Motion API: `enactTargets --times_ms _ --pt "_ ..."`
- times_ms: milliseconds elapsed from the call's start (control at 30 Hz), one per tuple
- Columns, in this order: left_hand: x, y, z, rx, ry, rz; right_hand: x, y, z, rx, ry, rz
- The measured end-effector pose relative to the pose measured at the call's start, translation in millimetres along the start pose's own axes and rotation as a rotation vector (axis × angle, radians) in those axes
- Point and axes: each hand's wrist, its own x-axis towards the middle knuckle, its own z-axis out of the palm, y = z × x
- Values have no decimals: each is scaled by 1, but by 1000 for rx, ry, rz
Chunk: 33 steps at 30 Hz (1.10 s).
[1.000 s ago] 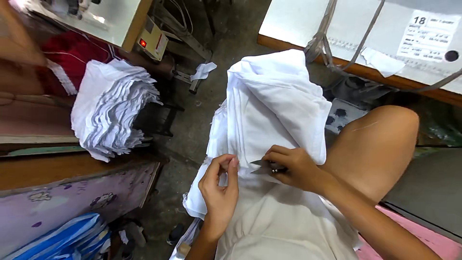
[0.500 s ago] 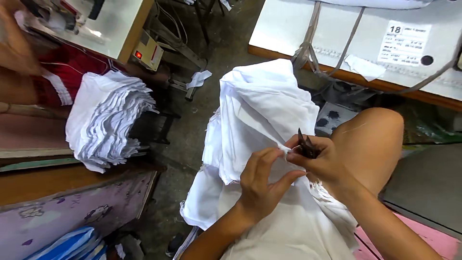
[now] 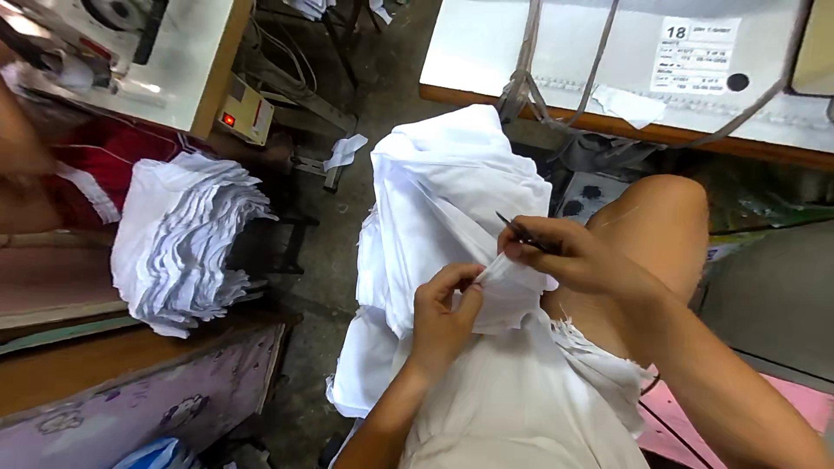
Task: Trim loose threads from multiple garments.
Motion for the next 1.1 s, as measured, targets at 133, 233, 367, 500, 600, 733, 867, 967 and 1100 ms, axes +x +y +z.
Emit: enactTargets --times_ms 133,233,367,500,600,733,867,967,1100 --pt "8 -2 -14 -101 -146 -157 18 4 -11 94 -183 24" --pt "8 -5 -16 -110 -142 -128 29 8 -13 117 -298 32" --pt "6 -8 -20 -78 -159 14 36 6 -17 213 -335 122" --pt "9 -11 -21 16 -119 168 37 7 -15 272 -347 169" --pt "12 -12 -16 129 -72 228 40 5 -13 260 -360 199" --pt "12 -7 -16 147 -130 167 46 2 -15 249 -375 276" --pt "12 -5 -19 66 -150 54 50 5 -16 342 -388 347" --pt "11 -9 -15 34 -158 117 51 6 -14 392 -382 379" --pt "15 -18 -14 141 -108 327 51 5 -13 389 -352 447"
